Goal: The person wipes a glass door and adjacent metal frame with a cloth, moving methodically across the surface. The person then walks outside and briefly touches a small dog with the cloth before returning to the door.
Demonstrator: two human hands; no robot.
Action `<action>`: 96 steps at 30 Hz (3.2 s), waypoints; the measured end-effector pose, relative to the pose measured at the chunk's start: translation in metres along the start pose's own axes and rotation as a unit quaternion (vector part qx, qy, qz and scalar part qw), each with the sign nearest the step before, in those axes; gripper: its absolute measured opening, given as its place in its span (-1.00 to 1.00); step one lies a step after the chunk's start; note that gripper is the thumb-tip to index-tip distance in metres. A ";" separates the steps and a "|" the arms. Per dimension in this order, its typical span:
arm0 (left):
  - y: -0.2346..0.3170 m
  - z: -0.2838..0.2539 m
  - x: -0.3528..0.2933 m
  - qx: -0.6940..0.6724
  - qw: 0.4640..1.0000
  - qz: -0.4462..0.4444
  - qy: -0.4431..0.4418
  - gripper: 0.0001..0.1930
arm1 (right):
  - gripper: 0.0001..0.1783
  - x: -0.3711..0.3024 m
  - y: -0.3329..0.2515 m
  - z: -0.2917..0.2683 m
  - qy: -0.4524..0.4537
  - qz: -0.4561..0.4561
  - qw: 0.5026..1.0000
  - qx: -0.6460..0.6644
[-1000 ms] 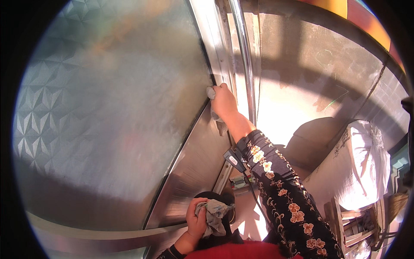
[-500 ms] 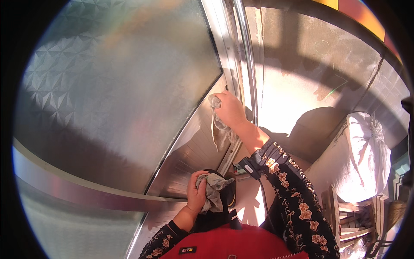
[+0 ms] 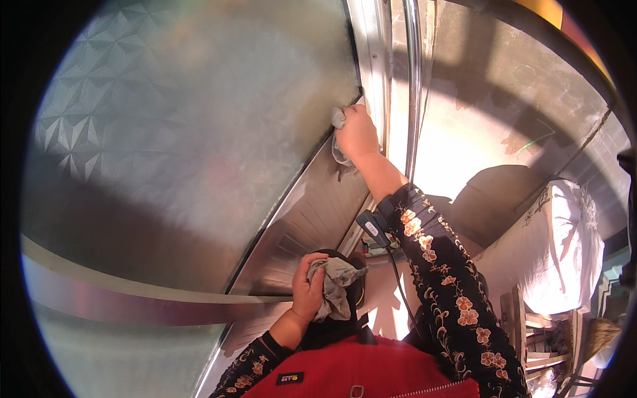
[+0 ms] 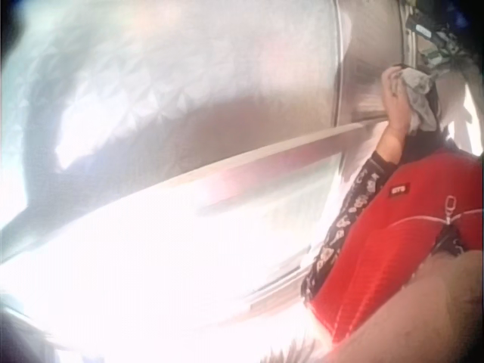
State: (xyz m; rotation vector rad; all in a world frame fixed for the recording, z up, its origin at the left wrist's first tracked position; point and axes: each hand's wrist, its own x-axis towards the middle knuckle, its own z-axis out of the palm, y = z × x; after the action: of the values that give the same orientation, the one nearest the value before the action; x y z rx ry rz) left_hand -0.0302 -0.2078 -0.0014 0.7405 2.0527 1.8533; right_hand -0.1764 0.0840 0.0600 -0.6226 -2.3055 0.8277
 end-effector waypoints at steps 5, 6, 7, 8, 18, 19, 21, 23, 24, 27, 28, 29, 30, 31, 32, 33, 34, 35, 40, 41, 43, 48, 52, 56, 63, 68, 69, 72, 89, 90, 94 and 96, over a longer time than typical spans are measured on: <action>-0.003 0.005 0.005 -0.031 0.999 -0.003 -0.012 -0.80 | -0.60 -0.037 -0.012 -0.008 -0.043 -0.084 0.995 -0.023; -0.003 0.007 0.006 -0.031 0.999 -0.001 -0.018 -0.80 | -0.59 -0.046 -0.016 -0.012 -0.055 -0.114 0.992 -0.013; -0.002 0.008 0.007 -0.032 0.999 -0.009 -0.021 -0.81 | -0.58 -0.056 -0.020 -0.016 -0.082 -0.135 0.987 -0.013; 0.000 0.010 0.008 -0.034 0.999 -0.017 -0.027 -0.81 | -0.57 -0.064 -0.023 -0.020 -0.106 -0.158 0.982 -0.010; 0.005 0.026 0.065 -0.088 0.994 -0.016 -0.058 -0.70 | -0.50 -0.133 0.038 -0.162 -0.181 -0.026 0.970 0.163; -0.003 0.032 0.071 -0.016 0.997 0.011 -0.075 -0.68 | -0.50 -0.143 0.047 -0.179 -0.167 -0.003 0.968 0.189; -0.023 0.053 0.099 0.049 0.992 0.026 -0.113 -0.63 | -0.50 -0.169 0.066 -0.206 -0.133 0.052 0.964 0.224; -0.042 0.082 0.115 0.075 0.978 0.097 -0.170 -0.62 | -0.52 -0.197 0.082 -0.224 -0.075 0.118 0.957 0.252; -0.058 0.105 0.116 0.086 0.969 0.146 -0.181 -0.60 | -0.54 -0.211 0.097 -0.226 -0.049 0.146 0.952 0.263; -0.062 0.134 0.109 0.021 0.946 0.036 -0.323 -0.56 | -0.61 -0.235 0.117 -0.223 -0.012 0.194 0.951 0.239; -0.060 0.143 0.103 0.004 0.940 0.057 -0.335 -0.55 | -0.63 -0.239 0.123 -0.218 -0.004 0.192 0.960 0.205; -0.056 0.153 0.097 -0.014 0.935 0.077 -0.347 -0.53 | -0.64 -0.239 0.128 -0.214 -0.010 0.206 0.953 0.223; -0.052 0.163 0.091 -0.033 0.928 0.097 -0.358 -0.51 | -0.64 -0.244 0.131 -0.209 -0.023 0.233 0.944 0.232; -0.042 0.169 0.094 -0.037 0.926 0.108 -0.360 -0.52 | -0.64 -0.229 0.135 -0.208 0.006 0.187 0.945 0.267; -0.035 0.174 0.091 -0.039 0.926 0.095 -0.362 -0.52 | -0.75 -0.227 0.133 -0.203 0.029 0.185 0.938 0.291; -0.030 0.179 0.093 -0.032 0.929 0.080 -0.360 -0.53 | -0.74 -0.225 0.134 -0.201 0.030 0.201 0.942 0.267; -0.025 0.182 0.096 -0.031 0.931 0.067 -0.357 -0.53 | -0.72 -0.221 0.132 -0.200 0.042 0.197 0.948 0.247; -0.021 0.184 0.099 -0.029 0.933 0.055 -0.354 -0.54 | -0.70 -0.217 0.130 -0.200 0.047 0.197 0.947 0.249; -0.007 0.192 0.115 -0.029 0.936 0.024 -0.350 -0.56 | -0.61 -0.197 0.115 -0.210 0.074 0.165 0.956 0.229; -0.006 0.193 0.116 -0.028 0.936 0.021 -0.351 -0.57 | -0.60 -0.197 0.114 -0.213 0.061 0.165 0.960 0.220; -0.005 0.197 0.118 -0.026 0.936 0.017 -0.352 -0.58 | -0.60 -0.194 0.114 -0.215 0.063 0.154 0.962 0.217; -0.006 0.217 0.117 -0.016 0.924 0.028 -0.382 -0.60 | -0.60 -0.198 0.120 -0.220 0.085 0.161 0.964 0.196; -0.006 0.229 0.117 -0.011 0.915 0.039 -0.402 -0.61 | -0.61 -0.207 0.124 -0.232 0.125 0.184 0.952 0.209; -0.004 0.241 0.117 -0.002 0.902 0.047 -0.429 -0.63 | -0.60 -0.221 0.125 -0.249 0.193 0.210 0.937 0.204; -0.007 0.250 0.124 0.015 0.886 0.057 -0.460 -0.66 | -0.52 -0.252 0.101 -0.250 0.178 0.258 0.934 0.174; -0.006 0.251 0.128 0.027 0.879 0.064 -0.472 -0.68 | -0.48 -0.273 0.089 -0.282 0.153 0.186 0.964 0.113; -0.005 0.251 0.129 0.029 0.877 0.065 -0.475 -0.68 | -0.50 -0.279 0.090 -0.289 0.162 0.189 0.958 0.140; -0.003 0.251 0.131 0.036 0.874 0.068 -0.481 -0.70 | -0.58 -0.294 0.097 -0.298 0.210 0.199 0.924 0.250; -0.032 0.186 0.150 0.058 0.872 0.081 -0.480 -0.76 | -0.59 -0.301 0.106 -0.280 0.216 0.236 0.877 0.359; -0.034 0.171 0.147 0.020 0.868 0.100 -0.485 -0.77 | -0.54 -0.300 0.109 -0.279 0.227 0.259 0.881 0.325; -0.027 0.148 0.127 -0.055 0.884 0.063 -0.460 -0.75 | -0.56 -0.298 0.116 -0.271 0.180 0.263 0.841 0.438; -0.015 0.146 0.114 -0.097 0.897 -0.011 -0.432 -0.74 | -0.52 -0.297 0.114 -0.268 0.156 0.250 0.854 0.429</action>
State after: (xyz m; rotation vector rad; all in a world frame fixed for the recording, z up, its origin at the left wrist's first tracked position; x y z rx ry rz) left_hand -0.0512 -0.0244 -0.0218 1.1930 1.2712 1.3063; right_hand 0.2386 0.0939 0.0364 -0.8451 -1.2608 1.7035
